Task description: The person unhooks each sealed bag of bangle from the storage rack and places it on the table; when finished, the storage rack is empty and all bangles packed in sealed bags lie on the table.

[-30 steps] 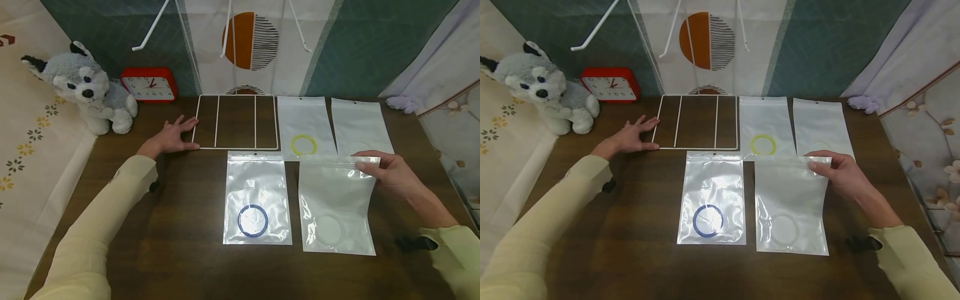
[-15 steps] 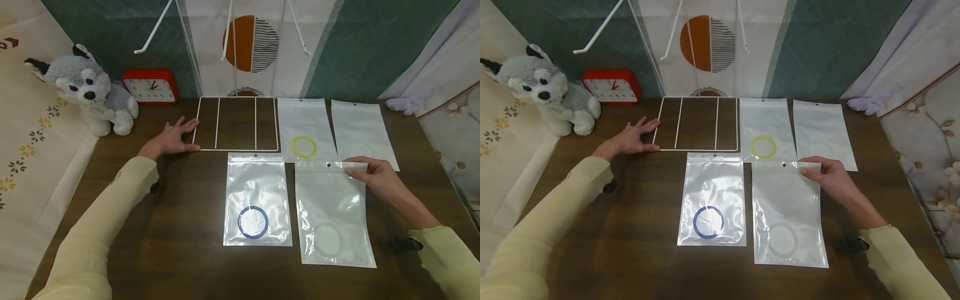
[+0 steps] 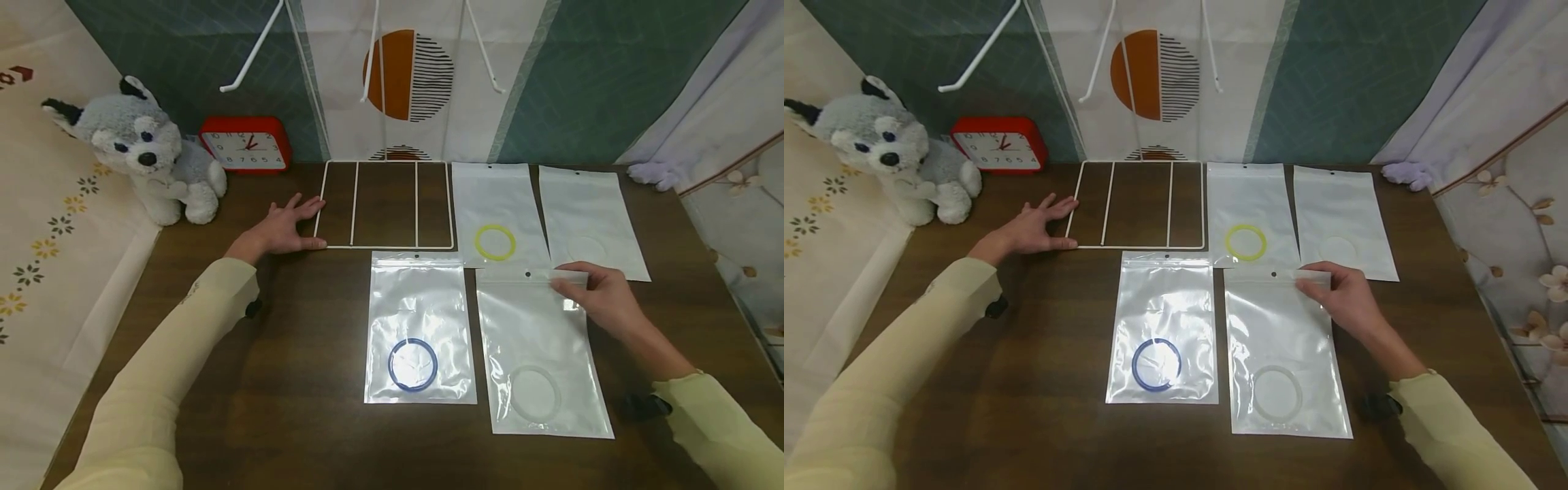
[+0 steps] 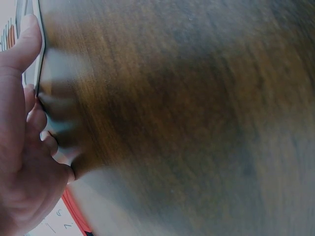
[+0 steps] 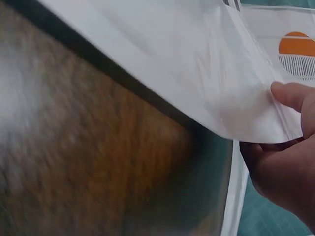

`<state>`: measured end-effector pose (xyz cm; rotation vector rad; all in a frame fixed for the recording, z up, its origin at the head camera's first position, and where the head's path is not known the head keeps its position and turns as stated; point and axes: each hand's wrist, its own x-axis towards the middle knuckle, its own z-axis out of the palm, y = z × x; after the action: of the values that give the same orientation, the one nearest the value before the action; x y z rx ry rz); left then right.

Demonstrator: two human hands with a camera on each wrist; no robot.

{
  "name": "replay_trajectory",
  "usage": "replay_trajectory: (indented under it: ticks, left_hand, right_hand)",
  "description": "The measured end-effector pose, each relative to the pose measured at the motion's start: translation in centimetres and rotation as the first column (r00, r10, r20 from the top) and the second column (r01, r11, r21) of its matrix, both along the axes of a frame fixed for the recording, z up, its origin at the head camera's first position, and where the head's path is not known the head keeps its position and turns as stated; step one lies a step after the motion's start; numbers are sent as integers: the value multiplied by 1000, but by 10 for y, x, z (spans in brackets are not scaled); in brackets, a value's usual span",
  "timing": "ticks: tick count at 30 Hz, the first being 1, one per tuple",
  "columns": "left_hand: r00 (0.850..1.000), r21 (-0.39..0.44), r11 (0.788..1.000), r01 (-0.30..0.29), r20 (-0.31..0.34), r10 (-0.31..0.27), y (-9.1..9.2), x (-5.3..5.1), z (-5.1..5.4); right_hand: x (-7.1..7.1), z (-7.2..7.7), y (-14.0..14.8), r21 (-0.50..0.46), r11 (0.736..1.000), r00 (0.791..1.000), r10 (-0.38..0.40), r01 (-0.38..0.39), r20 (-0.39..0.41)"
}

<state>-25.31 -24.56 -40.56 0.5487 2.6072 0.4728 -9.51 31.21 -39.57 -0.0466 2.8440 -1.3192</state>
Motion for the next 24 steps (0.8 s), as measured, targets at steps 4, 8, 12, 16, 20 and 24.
replay_trajectory:
  ticks: [4,8,12,16,20,24]
  left_hand:
    - [1000,-1,1000,0,-1,0,1,0,0]
    - [1000,11,1000,3,-6,-3,1,1,1]
    - [1000,24,1000,8,-12,-8,2,2,1]
    - [1000,20,1000,6,-7,-6,2,2,1]
    - [1000,16,1000,4,-5,-4,0,2,0]
    - [1000,15,1000,-1,-4,1,0,2,0]
  right_hand:
    - [-1,-6,-5,32,999,997,-19,22,-73]
    - [-2,-10,-10,49,997,991,-56,63,-122]
    - [-2,-13,-14,34,994,987,-103,108,-122]
    - [-1,-14,-16,45,991,988,-119,124,-101]
    - [-1,-14,-17,75,992,990,-95,103,-103]
    - [-4,-14,-17,92,993,991,-65,76,-121]
